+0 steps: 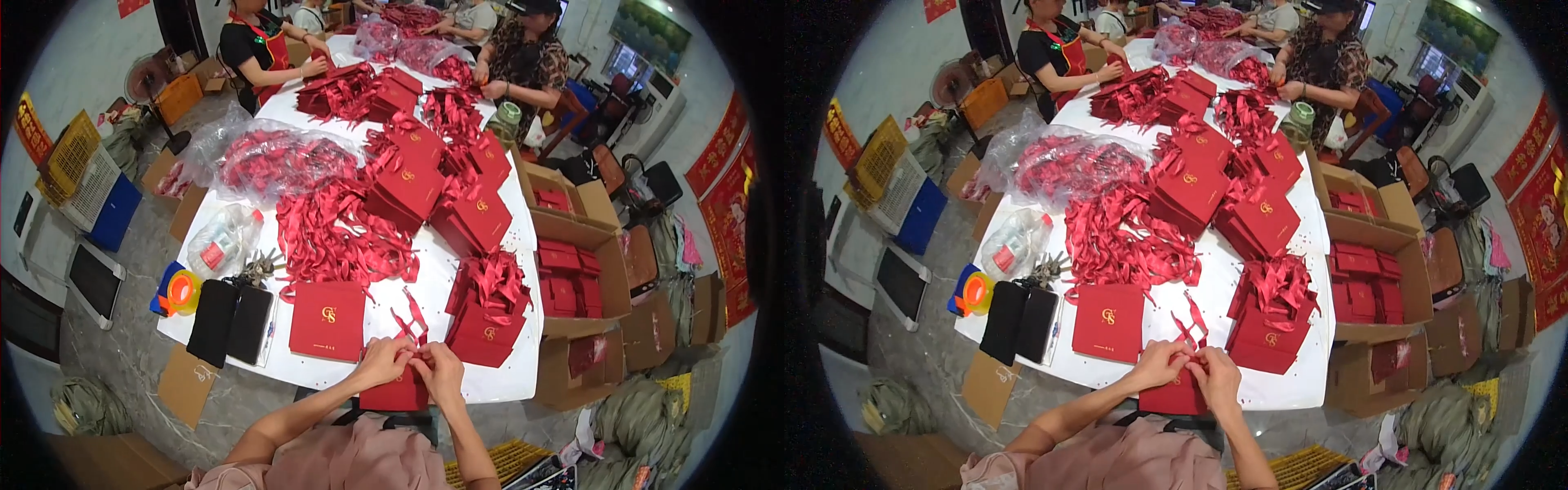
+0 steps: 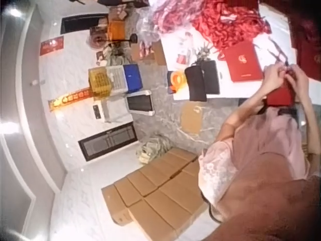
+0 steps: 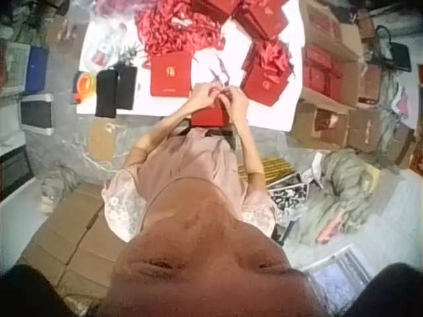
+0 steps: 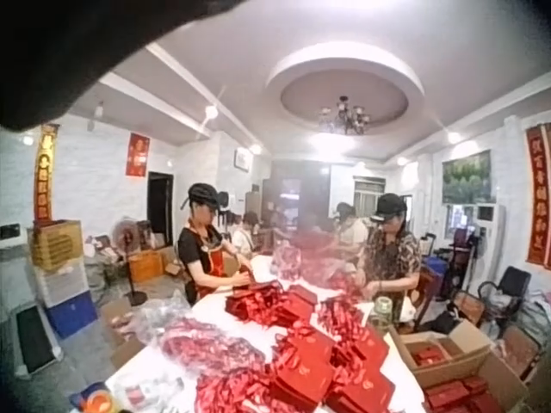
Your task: The person attaches ribbon handles to gift bags by hand, gathers and organizes the assembled bags into a stack, and attaches ribbons to additional gift bags.
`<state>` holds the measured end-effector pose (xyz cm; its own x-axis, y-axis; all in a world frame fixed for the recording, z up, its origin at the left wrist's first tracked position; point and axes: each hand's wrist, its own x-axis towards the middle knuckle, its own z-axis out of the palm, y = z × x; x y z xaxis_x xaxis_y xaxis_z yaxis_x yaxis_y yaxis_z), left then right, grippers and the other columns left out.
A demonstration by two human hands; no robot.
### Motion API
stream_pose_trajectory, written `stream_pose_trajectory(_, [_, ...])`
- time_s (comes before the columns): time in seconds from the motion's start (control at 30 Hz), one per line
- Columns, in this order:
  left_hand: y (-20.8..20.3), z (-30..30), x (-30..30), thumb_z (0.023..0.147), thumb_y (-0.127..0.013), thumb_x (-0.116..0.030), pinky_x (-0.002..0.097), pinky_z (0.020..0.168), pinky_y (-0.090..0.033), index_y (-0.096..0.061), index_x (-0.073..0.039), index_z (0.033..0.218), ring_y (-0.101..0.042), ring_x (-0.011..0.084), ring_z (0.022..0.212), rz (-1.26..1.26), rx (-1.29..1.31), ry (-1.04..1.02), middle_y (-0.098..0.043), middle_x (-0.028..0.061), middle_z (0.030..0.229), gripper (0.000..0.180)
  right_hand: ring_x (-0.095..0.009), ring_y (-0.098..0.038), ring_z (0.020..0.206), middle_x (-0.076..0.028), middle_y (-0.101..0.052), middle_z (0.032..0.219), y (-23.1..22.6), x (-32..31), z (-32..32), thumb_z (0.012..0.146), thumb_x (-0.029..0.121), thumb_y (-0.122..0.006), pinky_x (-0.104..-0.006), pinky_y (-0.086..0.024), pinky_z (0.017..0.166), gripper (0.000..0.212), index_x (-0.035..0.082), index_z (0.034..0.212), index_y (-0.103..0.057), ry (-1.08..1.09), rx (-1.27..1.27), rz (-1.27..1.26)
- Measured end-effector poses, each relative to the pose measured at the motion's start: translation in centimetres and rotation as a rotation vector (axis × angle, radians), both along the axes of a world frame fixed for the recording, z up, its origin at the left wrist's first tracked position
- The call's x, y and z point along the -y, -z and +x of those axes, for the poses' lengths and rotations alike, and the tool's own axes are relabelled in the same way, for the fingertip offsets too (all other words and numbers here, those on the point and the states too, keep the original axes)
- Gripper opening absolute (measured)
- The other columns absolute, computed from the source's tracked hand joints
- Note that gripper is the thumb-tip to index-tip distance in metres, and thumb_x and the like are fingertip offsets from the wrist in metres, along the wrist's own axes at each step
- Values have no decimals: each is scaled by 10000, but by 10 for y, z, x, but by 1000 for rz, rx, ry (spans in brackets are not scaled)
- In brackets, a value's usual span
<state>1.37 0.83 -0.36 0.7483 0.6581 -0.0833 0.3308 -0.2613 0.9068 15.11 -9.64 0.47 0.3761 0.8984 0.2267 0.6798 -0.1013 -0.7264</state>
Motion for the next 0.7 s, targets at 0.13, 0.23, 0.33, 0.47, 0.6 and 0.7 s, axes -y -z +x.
stream_pose_trajectory(0.13, [-2,-1,-1,866,-669,-196,389,719,-545,-714,-82,986,-727,256,692,-17,-6,26,-748,105,814,172,-206,-625,657,-65,-588,785,-5,1,9,733,223,-849,-358,-507,589,305,59,899,-652,-18,-46,-21])
stream_pose_trajectory(0.23, [1,-5,-3,857,-696,-217,380,716,-550,-718,-87,973,-736,261,741,-41,18,76,-755,105,844,176,-213,-619,654,-86,-588,785,-8,5,26,726,232,-857,-343,-507,590,318,58,926,-682,-125,-19,-79])
stream_pose_trajectory(0.33, [0,-7,1,853,-723,-204,420,731,-493,-717,-95,968,-694,271,761,176,54,118,-718,102,794,158,-261,-624,692,-123,-611,794,-10,7,45,914,239,-683,-372,-495,665,220,51,1005,-753,-287,-201,-228])
stream_pose_trajectory(0.47, [-9,-8,17,825,-740,-196,414,786,-402,-726,-131,943,-607,262,812,477,40,135,-681,43,812,135,-161,-642,742,-113,-680,816,6,1,56,947,182,-631,-312,-496,663,201,20,998,-739,-379,-380,-440])
stream_pose_trajectory(0.6, [-9,-8,21,802,-734,-122,380,825,-387,-735,-144,945,-589,210,864,616,108,115,-687,-3,872,145,-70,-612,817,-17,-701,877,17,-13,68,970,140,-626,-243,-505,739,190,-29,961,-712,-543,-698,-416])
stream_pose_trajectory(0.7, [-15,-7,17,789,-712,-114,370,778,-385,-726,-141,929,-562,202,815,731,215,61,-649,1,823,143,-75,-620,844,-12,-702,897,15,-20,65,959,87,-607,-242,-507,774,155,-29,973,-709,-487,-826,-424])
